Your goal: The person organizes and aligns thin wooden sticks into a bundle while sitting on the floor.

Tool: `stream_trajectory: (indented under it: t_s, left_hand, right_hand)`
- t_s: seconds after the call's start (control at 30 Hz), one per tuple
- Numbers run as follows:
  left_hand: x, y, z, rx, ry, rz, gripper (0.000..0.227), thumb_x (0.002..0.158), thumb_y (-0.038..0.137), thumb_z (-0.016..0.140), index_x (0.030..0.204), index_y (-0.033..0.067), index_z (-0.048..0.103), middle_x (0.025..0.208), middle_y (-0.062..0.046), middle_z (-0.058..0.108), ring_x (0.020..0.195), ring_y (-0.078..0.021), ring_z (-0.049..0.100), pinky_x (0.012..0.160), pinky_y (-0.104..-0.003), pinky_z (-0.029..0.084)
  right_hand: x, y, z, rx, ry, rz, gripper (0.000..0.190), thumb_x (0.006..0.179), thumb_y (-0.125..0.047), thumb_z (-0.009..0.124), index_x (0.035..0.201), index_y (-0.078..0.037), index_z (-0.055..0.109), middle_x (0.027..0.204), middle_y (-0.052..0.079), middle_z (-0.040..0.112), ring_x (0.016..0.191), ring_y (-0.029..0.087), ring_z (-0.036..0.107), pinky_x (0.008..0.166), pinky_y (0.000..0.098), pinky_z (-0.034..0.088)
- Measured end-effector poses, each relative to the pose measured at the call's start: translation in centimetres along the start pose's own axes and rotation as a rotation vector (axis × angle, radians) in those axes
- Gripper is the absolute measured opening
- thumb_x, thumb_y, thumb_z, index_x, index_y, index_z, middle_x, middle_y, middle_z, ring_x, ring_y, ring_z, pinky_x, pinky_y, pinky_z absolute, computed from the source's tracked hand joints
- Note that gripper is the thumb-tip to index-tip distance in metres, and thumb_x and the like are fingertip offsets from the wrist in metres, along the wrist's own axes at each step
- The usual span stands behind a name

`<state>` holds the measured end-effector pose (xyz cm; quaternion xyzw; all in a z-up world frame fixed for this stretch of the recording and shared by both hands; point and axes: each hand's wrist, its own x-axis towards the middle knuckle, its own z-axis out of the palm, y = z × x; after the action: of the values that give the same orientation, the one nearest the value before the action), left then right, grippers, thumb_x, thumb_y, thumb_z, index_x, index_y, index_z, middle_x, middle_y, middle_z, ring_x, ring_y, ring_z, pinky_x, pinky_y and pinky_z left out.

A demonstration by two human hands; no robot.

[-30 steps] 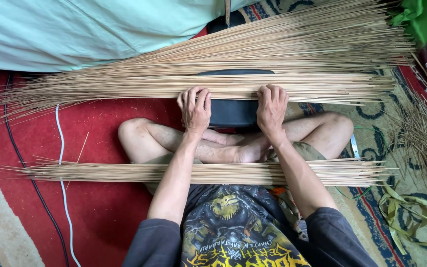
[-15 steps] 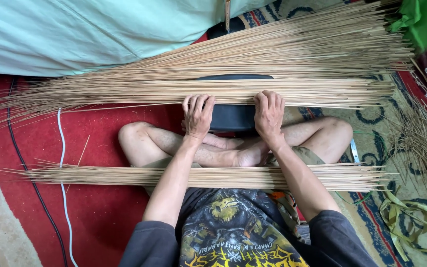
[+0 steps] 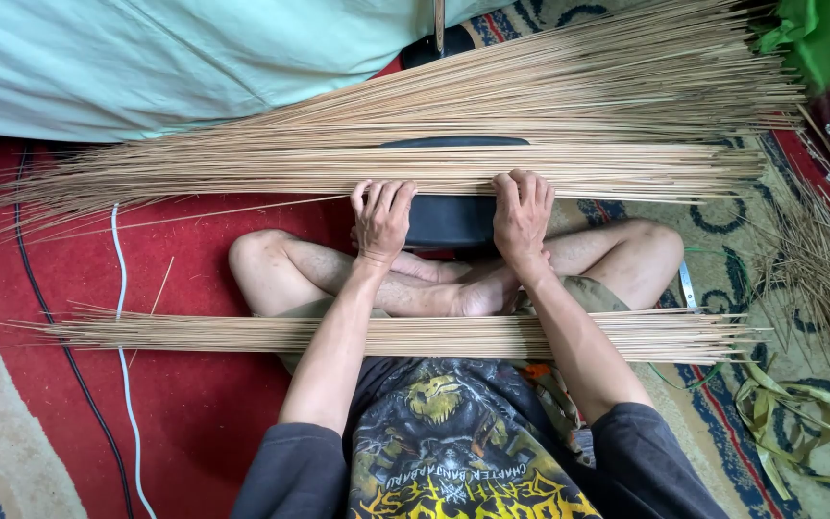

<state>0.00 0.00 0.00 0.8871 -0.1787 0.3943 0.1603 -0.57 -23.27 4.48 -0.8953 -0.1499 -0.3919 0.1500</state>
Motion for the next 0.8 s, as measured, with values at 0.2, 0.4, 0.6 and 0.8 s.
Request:
stream_trajectory:
  t_s: [0.2, 0.4, 0.6, 0.8]
  left_hand:
    - [0.8, 0.3, -1.9, -0.053, 0.026, -0.080, 0.010, 0.102, 0.024, 0.068, 0.109, 0.0184, 0.072, 0.094, 0.003, 0.066, 0.094, -0.0151, 0.065, 0.106, -0.043, 0.040]
    - [0.2, -1.2, -3.5, -0.137, 0.000, -0.081, 0.009, 0.101, 0.026, 0.069, 0.107, 0.0194, 0.073, 0.094, 0.004, 0.069, 0.091, -0.0143, 0.067, 0.104, -0.041, 0.040]
    - [-1.0, -4.5, -6.2, -0.201, -0.032, -0.079, 0.009, 0.101, 0.024, 0.071, 0.105, 0.0175, 0.076, 0.094, 0.002, 0.073, 0.090, -0.0170, 0.070, 0.098, -0.039, 0.044]
    - [-1.1, -6.8, -10.7, -0.290, -0.116, -0.085, 0.011, 0.103, 0.018, 0.070, 0.109, 0.0125, 0.078, 0.096, -0.003, 0.074, 0.088, -0.0217, 0.071, 0.090, -0.038, 0.049]
  right_hand:
    - [0.3, -0.2, -0.6, 0.026, -0.013, 0.005, 0.012, 0.109, -0.024, 0.059, 0.104, -0.014, 0.064, 0.098, 0.005, 0.054, 0.095, 0.028, 0.058, 0.079, 0.0383, 0.043]
    - [-0.9, 0.8, -0.1, -0.008, -0.020, 0.012, 0.013, 0.109, -0.028, 0.059, 0.103, -0.017, 0.064, 0.096, 0.002, 0.055, 0.097, 0.026, 0.057, 0.089, 0.0388, 0.040]
    - [-1.7, 2.3, -1.4, -0.117, -0.016, 0.019, 0.013, 0.109, -0.031, 0.061, 0.103, -0.021, 0.066, 0.096, -0.001, 0.057, 0.102, 0.024, 0.056, 0.094, 0.0420, 0.034]
    - [-1.7, 3.2, -5.0, -0.109, -0.035, 0.024, 0.011, 0.107, -0.029, 0.068, 0.102, -0.019, 0.066, 0.093, 0.002, 0.056, 0.105, 0.027, 0.054, 0.097, 0.0455, 0.031]
